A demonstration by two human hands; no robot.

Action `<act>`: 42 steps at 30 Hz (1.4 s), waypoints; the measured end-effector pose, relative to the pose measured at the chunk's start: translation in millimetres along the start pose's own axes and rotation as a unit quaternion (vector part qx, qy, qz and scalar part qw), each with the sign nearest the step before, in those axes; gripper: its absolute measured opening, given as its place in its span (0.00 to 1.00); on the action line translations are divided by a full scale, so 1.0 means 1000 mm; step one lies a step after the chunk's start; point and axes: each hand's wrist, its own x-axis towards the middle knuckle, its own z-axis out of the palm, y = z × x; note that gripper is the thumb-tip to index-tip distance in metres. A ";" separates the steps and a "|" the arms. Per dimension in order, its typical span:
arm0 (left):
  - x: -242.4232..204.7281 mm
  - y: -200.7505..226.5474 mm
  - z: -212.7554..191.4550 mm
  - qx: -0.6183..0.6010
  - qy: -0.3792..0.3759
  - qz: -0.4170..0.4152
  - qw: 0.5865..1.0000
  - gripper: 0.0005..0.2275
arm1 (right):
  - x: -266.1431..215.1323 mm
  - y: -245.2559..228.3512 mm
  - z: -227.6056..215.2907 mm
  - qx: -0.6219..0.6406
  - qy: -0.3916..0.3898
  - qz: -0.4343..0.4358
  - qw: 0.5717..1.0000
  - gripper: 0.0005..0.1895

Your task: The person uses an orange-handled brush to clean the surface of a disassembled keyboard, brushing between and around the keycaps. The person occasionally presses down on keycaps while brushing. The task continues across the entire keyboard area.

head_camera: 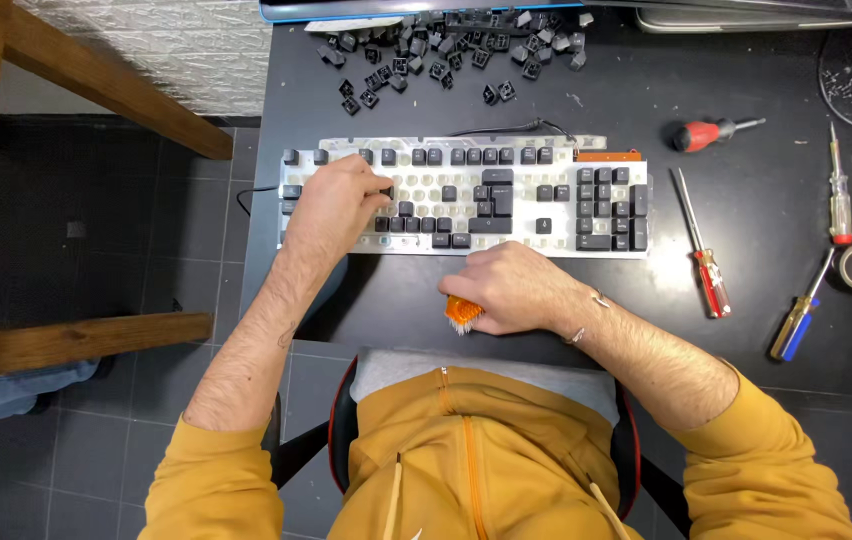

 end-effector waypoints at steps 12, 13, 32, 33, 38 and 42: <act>-0.005 -0.026 0.043 0.093 0.030 0.061 0.993 0.07 | 0.003 0.004 0.005 -0.003 -0.008 0.022 1.000 0.20; -0.004 -0.025 0.042 0.093 0.031 0.060 0.993 0.07 | 0.003 0.003 0.005 -0.004 -0.008 0.021 1.000 0.20; 0.006 -0.020 0.042 0.270 0.006 0.128 0.954 0.12 | 0.002 0.004 0.006 -0.004 -0.036 0.038 0.999 0.25; 0.008 -0.023 0.042 0.256 0.003 0.128 0.958 0.11 | 0.002 0.004 0.007 -0.007 -0.036 0.036 0.999 0.25; 0.019 -0.041 0.052 0.113 -0.025 0.060 0.991 0.05 | 0.003 0.003 0.005 0.002 -0.039 0.044 0.998 0.22; 0.012 -0.023 0.046 0.204 -0.011 0.093 0.974 0.06 | 0.003 0.005 0.006 -0.004 -0.035 0.044 0.998 0.21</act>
